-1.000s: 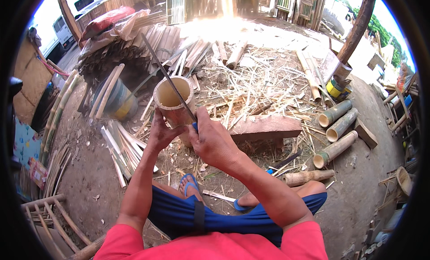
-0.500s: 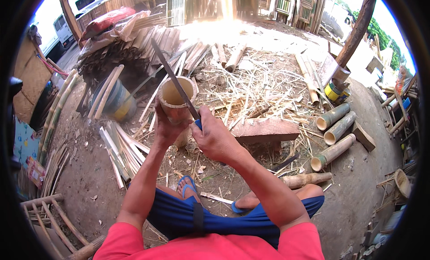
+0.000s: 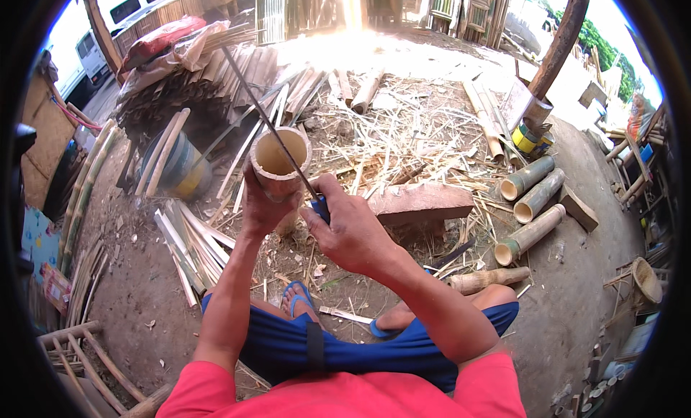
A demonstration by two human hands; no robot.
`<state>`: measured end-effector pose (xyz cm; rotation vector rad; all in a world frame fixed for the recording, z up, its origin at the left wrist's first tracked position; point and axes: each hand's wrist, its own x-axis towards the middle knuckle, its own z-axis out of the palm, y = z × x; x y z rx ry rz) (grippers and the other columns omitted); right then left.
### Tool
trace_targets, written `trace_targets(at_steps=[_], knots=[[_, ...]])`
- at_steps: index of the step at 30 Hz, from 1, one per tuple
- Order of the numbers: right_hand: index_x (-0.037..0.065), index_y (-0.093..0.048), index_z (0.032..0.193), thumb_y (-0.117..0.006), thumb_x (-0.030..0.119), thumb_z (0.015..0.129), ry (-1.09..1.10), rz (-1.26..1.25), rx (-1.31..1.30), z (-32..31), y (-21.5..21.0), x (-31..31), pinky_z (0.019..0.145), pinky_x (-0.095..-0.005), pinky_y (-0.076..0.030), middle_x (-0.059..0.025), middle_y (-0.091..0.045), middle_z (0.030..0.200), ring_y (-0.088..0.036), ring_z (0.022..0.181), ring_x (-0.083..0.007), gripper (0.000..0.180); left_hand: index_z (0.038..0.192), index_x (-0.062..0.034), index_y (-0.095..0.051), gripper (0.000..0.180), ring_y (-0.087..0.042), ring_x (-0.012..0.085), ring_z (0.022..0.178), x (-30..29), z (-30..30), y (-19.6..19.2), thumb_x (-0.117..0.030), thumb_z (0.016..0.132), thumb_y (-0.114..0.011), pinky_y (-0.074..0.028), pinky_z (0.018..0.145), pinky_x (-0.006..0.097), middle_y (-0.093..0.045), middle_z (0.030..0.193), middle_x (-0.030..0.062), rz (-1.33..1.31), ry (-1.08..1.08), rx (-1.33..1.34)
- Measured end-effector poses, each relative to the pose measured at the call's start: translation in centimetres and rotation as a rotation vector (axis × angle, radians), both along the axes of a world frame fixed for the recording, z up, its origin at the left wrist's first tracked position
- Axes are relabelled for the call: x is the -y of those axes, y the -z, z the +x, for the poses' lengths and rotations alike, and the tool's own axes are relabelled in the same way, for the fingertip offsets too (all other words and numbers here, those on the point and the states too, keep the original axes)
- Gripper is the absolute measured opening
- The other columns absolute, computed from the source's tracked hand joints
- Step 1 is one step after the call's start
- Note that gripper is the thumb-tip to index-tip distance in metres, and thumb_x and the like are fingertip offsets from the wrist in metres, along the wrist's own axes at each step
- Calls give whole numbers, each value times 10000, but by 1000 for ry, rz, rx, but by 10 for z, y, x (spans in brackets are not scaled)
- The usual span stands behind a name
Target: The person sits on the ground and uses a knife to shave and smooth the outer surface of a bamboo segment. They rotate the piece to work around its circumference, then mark a line on the bamboo with a pencil.
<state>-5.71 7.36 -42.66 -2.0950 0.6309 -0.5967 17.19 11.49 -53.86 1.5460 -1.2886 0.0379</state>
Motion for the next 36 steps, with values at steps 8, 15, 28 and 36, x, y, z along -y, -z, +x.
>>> trace_targets(at_steps=[8,15,28,36], knots=[[22,-430,1486,-606,107,1012,-55,-6,144,5,8,-17,707,-476,-517,-240,-684,874,-683,748,-412,513,1587,-143,-247,1116,-583,300,1324,-33,45,-23,-236,723,-947,-481,1114,442,-572,1439,172,175,291,15],[-2,-424,1486,-605,112,1015,-68,73,78,18,22,-13,708,-466,-527,-239,-682,839,-683,719,-391,517,1577,-142,-277,1087,-609,269,1275,-37,30,-34,-242,732,-953,-484,1111,422,-592,1415,147,201,300,-26],[-8,-448,1446,-604,103,1020,-50,89,210,21,30,-16,656,-430,-508,-197,-660,766,-672,672,-321,467,1605,-90,-299,1195,-587,302,1332,-36,36,-36,-279,641,-980,-461,1149,438,-588,1447,167,267,276,-92],[43,-395,1162,-618,135,1032,-29,42,165,0,-48,-16,571,-492,-456,-216,-605,697,-653,682,-488,274,1550,-44,-382,1147,-617,329,1304,-43,28,-89,-289,605,-984,-503,1086,461,-612,1398,194,82,99,139]])
